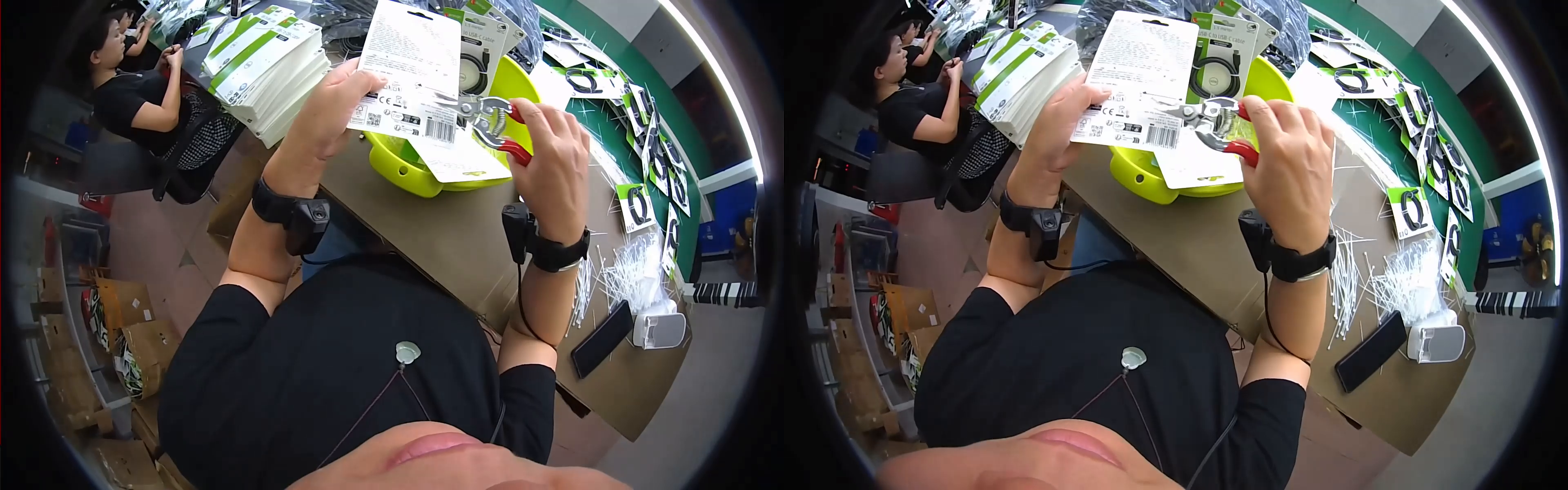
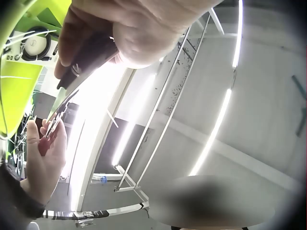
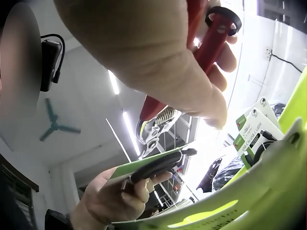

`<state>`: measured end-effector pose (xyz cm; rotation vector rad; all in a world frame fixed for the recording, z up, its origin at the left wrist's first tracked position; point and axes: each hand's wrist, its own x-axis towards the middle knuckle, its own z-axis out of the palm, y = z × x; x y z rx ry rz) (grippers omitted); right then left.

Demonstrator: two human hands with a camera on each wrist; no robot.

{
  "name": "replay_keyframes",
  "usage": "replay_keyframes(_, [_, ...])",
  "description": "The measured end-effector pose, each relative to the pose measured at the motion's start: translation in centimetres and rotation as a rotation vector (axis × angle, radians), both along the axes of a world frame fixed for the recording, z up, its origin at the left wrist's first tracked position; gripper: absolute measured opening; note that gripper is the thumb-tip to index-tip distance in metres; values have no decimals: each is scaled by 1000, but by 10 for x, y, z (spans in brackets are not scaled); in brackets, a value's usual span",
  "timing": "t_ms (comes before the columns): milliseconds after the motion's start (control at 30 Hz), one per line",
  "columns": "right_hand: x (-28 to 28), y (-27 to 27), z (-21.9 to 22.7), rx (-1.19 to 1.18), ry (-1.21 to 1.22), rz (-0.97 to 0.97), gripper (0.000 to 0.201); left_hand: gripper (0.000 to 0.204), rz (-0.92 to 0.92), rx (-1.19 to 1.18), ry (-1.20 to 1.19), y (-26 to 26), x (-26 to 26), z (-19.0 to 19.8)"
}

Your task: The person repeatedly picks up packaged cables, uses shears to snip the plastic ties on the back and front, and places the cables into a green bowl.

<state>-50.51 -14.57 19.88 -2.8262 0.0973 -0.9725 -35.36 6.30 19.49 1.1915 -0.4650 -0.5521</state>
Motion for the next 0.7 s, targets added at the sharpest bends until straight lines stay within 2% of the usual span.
replay_keyframes(233, [4,6,-4,6,16,80,51,33,-26,27,-51,-2,-4,-3])
replay_keyframes(400, [4,6,-4,-53,9,67,50,35,-42,40,-50,-4,-3,-6])
replay_keyframes(533, [3,0,-11,-10,115,62,49,36,-24,50,-97,-9,-5,-8])
replay_keyframes(600, [10,-6,-19,198,48,156,43,37,-17,55,-127,-13,-4,-8])
replay_keyframes(633, [12,-8,-20,299,11,202,39,38,32,102,-286,-15,-1,-12])
replay_keyframes(667, [14,-8,-22,297,10,198,39,40,81,148,-442,-17,1,-16])
replay_keyframes(700, [16,-1,-21,569,6,252,36,41,130,192,-596,-20,1,-17])
